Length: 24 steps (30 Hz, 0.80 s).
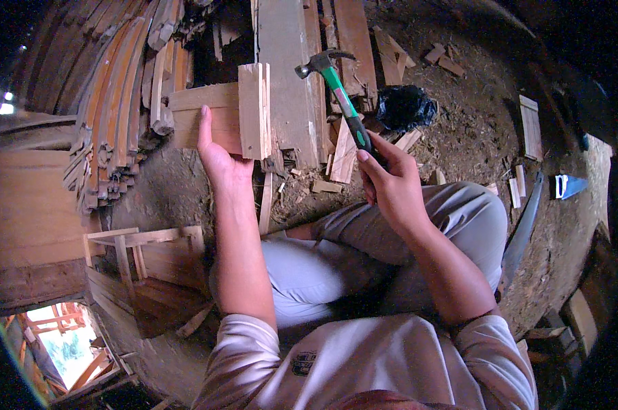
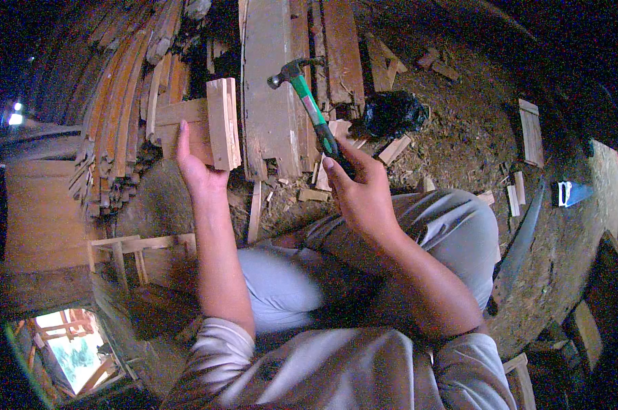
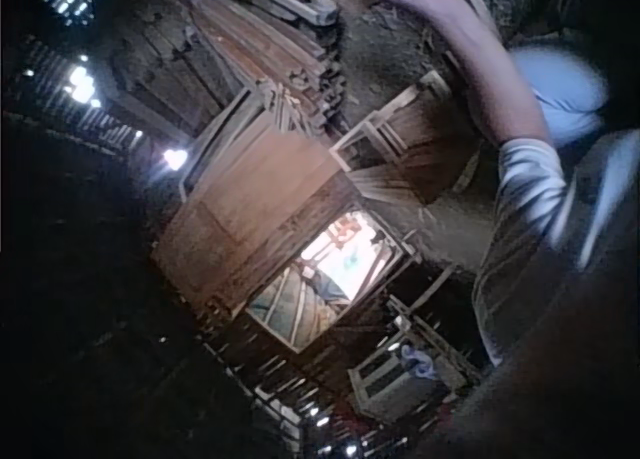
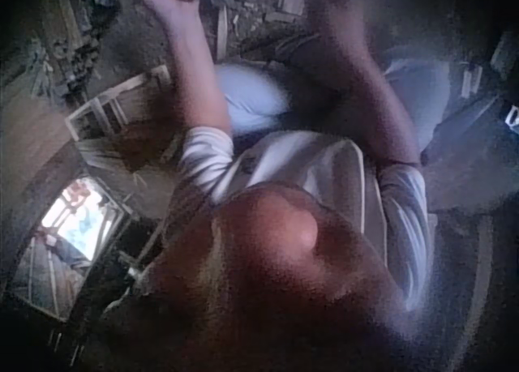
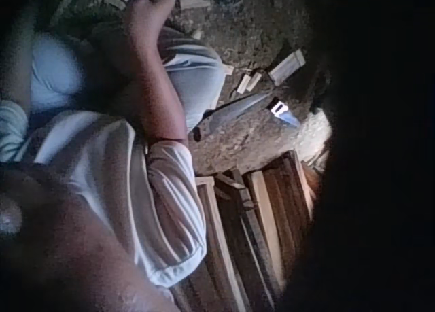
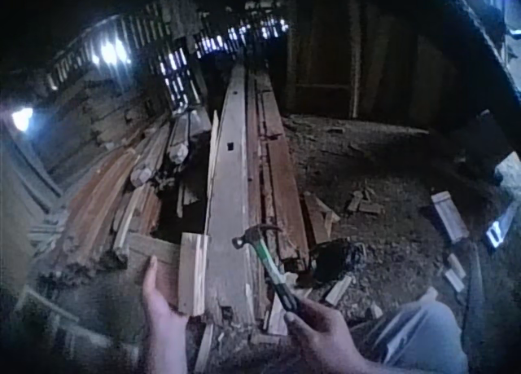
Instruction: The person sits on the floor and uses a hammer to drive nails into small wooden planks, assembling them into a small rectangular frame. The person repeatedly picks up planks, aligns them, and hammers nails to secure the joints.
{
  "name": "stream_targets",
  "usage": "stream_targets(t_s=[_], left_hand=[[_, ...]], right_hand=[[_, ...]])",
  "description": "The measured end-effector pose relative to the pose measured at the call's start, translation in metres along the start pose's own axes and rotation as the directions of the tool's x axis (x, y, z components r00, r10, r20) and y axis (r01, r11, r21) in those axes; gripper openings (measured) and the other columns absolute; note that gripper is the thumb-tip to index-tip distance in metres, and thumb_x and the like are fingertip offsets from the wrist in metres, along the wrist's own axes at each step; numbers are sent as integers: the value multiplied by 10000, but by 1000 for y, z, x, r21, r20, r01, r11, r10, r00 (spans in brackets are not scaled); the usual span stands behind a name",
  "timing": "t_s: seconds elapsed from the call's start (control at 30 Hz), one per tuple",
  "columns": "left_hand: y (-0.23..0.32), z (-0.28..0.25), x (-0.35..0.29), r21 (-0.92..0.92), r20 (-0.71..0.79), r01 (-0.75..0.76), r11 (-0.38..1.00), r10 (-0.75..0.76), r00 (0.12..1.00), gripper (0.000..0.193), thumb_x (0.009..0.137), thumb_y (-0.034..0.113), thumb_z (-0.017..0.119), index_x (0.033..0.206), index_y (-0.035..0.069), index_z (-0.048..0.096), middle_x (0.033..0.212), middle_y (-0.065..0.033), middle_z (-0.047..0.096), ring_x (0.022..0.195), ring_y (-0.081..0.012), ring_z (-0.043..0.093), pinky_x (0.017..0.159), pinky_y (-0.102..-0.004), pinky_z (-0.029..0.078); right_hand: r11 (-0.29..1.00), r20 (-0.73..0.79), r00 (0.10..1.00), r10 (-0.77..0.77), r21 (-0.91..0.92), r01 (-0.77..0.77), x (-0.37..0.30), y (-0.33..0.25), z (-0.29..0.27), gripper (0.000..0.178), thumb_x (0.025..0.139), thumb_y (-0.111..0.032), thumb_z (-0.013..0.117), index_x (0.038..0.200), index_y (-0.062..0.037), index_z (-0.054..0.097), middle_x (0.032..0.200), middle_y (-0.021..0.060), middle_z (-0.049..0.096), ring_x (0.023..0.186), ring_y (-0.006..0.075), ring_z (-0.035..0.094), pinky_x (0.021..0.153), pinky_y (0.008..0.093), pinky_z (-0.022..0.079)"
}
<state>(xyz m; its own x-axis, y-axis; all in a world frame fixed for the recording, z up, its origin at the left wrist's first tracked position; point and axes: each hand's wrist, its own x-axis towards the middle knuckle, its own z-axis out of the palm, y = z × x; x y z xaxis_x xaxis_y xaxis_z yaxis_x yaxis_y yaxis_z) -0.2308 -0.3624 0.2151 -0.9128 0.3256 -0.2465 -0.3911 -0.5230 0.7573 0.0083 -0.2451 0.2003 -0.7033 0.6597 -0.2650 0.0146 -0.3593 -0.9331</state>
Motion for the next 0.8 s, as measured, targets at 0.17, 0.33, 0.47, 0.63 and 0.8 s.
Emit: stream_targets(t_s=[0.17,0.33,0.47,0.63,0.8], left_hand=[[-1,-4,2,-73,16,14,997,-13,1000,435,978,349,629,1307,65,600,1210,-112,694,1083,-306,689,937,-486,576],[-1,-11,10,-257,34,24,966,-16,999,394,997,285,585,1299,32,597,1221,-130,690,1114,-318,682,968,-489,571],[-1,-8,7,-311,4,57,949,-59,998,402,982,210,588,1329,6,574,1269,-152,667,1196,-337,639,1056,-510,513],[-5,-2,7,-268,-109,-71,961,43,993,417,993,190,557,1362,-4,547,1344,-166,626,1274,-339,589,1105,-509,468],[-9,-12,13,-277,5,-134,951,141,990,434,986,118,600,1384,-29,508,1372,-170,606,1306,-317,567,1131,-484,450]], right_hand=[[998,-2,1000,-18,-65,18,0,2,1,324,1024,-145,639,1319,-12,626,689,-60,500,537,42,404,455,257,308],[999,3,1000,-18,-44,18,2,4,1,328,1025,-154,638,1319,-9,626,686,-61,499,539,40,402,456,258,307],[998,-12,1000,-13,-63,12,2,5,0,340,1024,-154,639,1330,-6,621,690,-57,503,539,43,406,457,259,313],[999,-4,1000,8,-50,-9,3,6,0,374,1027,-140,624,1375,-6,589,701,-45,507,527,49,422,452,254,343],[996,1,999,42,-74,-42,3,6,-2,427,1034,-129,604,1436,-3,536,728,-29,513,517,57,448,443,247,383]])
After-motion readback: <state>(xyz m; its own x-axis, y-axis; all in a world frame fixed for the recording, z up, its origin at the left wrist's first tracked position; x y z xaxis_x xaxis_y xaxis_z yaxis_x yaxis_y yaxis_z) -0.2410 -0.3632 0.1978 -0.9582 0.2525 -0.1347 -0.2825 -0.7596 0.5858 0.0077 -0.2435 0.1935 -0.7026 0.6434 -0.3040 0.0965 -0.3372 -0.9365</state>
